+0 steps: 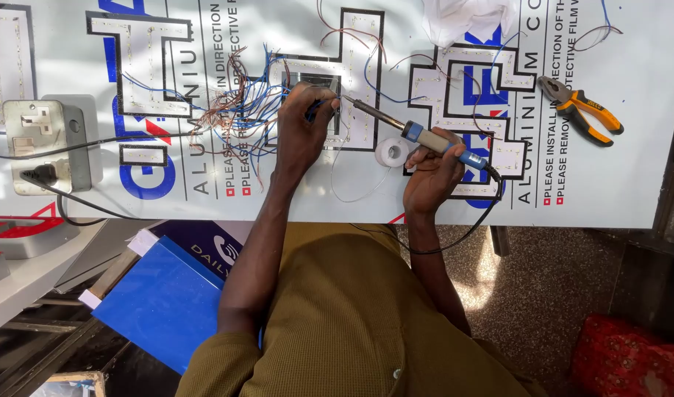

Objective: Soldering electrical wires to LED strips and components on a sign board.

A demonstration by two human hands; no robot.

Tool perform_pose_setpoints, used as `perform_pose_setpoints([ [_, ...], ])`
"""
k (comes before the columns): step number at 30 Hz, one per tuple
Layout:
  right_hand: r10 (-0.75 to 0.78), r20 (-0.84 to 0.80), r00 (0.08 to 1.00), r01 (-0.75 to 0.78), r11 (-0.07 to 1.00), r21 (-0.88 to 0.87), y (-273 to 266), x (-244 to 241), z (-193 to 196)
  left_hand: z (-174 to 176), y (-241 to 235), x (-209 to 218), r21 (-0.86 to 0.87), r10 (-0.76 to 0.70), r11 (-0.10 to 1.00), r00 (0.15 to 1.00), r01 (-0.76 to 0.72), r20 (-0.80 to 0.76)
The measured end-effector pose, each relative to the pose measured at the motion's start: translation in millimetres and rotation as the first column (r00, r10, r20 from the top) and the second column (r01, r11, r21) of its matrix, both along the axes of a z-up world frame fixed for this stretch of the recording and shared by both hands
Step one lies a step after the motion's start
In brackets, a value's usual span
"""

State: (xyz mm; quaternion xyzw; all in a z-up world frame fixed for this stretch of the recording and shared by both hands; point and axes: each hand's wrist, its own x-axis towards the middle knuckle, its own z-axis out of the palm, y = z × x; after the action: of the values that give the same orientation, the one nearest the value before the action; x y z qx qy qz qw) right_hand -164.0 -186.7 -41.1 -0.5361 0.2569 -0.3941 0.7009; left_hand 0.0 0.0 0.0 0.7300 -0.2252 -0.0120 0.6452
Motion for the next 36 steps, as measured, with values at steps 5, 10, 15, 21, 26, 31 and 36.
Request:
perform_pose_setpoints([
  [5, 0.010, 0.006, 1.000, -0.010, 1.000, -0.015, 0, -1, 1, -7, -1, 1, 0.009, 0.002, 1.000, 1.000, -0.002, 0.006],
  [10, 0.028, 0.011, 1.000, -0.028, 0.999, -0.036, 0, -1, 0, -4, -1, 1, 0.003, 0.014, 1.000, 1.000, -0.014, 0.009],
  [15, 0.038, 0.025, 0.999, -0.036, 0.997, -0.073, 1, -2, -1, -3, 0, 0, 0.004, 0.011, 1.000, 1.000, -0.011, 0.007],
  [21, 0.052, 0.015, 0.999, -0.050, 0.994, -0.095, 2, -2, 0, -5, 1, 1, 0.007, -0.006, 1.000, 1.000, 0.006, 0.019],
  [26, 0.050, 0.005, 0.999, -0.049, 0.992, -0.115, 2, -4, 0, -5, 0, 0, 0.010, 0.005, 1.000, 0.999, -0.006, 0.050],
  [31, 0.054, 0.003, 0.999, -0.053, 0.990, -0.134, 1, -4, -2, -3, -1, 1, -0.009, -0.013, 1.000, 0.999, 0.013, 0.038],
  [36, 0.062, 0.001, 0.998, -0.061, 0.989, -0.132, 2, -4, -1, -18, -2, 6, -0.017, -0.012, 1.000, 0.996, 0.014, 0.092],
])
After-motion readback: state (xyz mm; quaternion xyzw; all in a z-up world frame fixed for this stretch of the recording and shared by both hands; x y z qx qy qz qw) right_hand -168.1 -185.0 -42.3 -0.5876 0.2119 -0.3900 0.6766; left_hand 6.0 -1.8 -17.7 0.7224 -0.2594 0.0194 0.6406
